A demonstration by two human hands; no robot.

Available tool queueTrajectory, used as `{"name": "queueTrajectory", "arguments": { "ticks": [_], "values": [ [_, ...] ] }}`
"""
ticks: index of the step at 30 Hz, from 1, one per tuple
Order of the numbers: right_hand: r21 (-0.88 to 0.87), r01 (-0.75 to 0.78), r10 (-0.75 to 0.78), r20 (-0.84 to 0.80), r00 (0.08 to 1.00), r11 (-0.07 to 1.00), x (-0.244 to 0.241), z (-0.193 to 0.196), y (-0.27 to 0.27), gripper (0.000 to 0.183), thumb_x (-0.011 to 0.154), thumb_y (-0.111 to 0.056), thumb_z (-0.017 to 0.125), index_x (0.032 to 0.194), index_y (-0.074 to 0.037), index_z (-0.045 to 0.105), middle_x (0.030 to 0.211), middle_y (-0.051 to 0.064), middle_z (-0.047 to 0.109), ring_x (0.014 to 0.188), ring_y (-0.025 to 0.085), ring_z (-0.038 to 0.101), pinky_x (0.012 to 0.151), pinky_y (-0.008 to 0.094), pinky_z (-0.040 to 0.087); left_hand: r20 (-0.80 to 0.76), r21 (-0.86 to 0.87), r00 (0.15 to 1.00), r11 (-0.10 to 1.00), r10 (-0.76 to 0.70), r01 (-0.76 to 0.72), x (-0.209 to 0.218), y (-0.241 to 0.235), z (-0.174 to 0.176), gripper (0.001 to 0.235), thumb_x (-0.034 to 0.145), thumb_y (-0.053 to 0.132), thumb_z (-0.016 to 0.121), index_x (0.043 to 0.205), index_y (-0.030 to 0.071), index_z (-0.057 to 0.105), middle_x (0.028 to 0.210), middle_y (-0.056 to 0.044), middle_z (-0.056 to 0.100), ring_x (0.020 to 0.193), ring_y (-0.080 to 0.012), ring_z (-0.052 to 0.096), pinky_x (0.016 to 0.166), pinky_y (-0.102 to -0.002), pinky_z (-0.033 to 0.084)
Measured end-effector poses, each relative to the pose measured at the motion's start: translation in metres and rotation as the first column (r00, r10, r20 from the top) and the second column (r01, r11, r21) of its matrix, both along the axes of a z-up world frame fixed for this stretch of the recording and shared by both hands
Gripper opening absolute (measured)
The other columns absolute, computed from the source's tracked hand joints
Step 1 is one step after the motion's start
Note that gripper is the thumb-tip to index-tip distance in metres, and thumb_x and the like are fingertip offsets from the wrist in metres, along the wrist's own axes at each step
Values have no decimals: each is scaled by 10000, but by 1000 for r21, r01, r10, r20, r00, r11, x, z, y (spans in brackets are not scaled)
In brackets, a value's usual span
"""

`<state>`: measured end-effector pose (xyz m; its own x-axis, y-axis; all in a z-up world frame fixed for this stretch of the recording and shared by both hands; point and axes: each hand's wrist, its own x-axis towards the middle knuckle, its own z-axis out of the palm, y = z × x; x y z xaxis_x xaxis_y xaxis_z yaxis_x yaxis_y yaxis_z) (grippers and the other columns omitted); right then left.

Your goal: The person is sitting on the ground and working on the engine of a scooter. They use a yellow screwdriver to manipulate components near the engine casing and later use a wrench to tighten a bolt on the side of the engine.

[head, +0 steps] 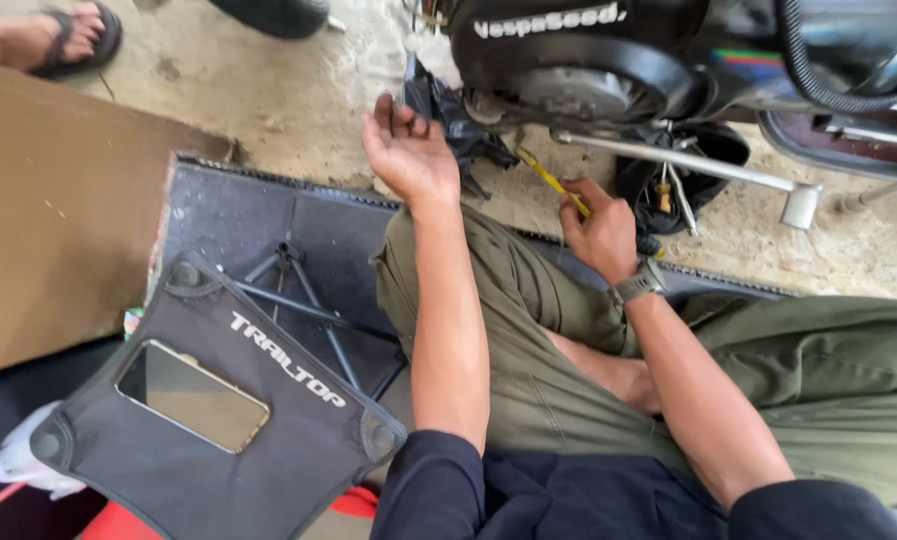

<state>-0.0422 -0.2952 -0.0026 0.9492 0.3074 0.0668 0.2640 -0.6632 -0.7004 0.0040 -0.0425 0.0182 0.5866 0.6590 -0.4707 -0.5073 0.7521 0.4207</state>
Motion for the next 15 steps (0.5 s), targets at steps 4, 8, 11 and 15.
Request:
{"name": "queueTrajectory", "arguments": {
  "ticks": [4, 8, 11, 15],
  "values": [
    [9, -58, 56, 162, 985, 998, 8, 15, 17, 239, 1055, -149, 590, 1223, -46, 726, 594, 26, 598, 395, 182, 430, 440, 353, 338, 6, 30, 999, 999, 40, -40, 6, 2, -1, 322, 1048, 371, 524, 1067, 93, 685, 779, -29, 600, 631, -140, 461, 554, -326, 335],
    [-136, -117, 150, 271, 951, 984, 20, 10, 31, 223, 1043, -162, 608, 1211, -101, 742, 588, 16, 614, 452, 238, 542, 420, 380, 378, 31, 26, 998, 998, 63, -63, 4, 5, -1, 315, 1052, 354, 509, 1053, 92, 684, 779, -29, 597, 635, -146, 467, 548, -327, 329],
    [-203, -123, 183, 310, 933, 971, 20, 11, 25, 231, 1033, -160, 619, 1215, -118, 754, 601, 5, 623, 494, 228, 582, 423, 377, 385, 59, 26, 994, 996, 87, -88, -1, 5, -2, 307, 1049, 353, 520, 1055, 92, 680, 785, -25, 598, 640, -145, 470, 549, -327, 328],
    [-280, -119, 228, 398, 889, 953, 26, 11, 13, 193, 1027, -150, 645, 1171, -111, 769, 681, 22, 684, 539, 226, 639, 418, 365, 391, 60, -7, 994, 995, 95, -95, 4, 3, 3, 294, 1038, 342, 515, 1047, 100, 681, 752, -12, 602, 621, -126, 466, 552, -305, 325]
  ]
}}
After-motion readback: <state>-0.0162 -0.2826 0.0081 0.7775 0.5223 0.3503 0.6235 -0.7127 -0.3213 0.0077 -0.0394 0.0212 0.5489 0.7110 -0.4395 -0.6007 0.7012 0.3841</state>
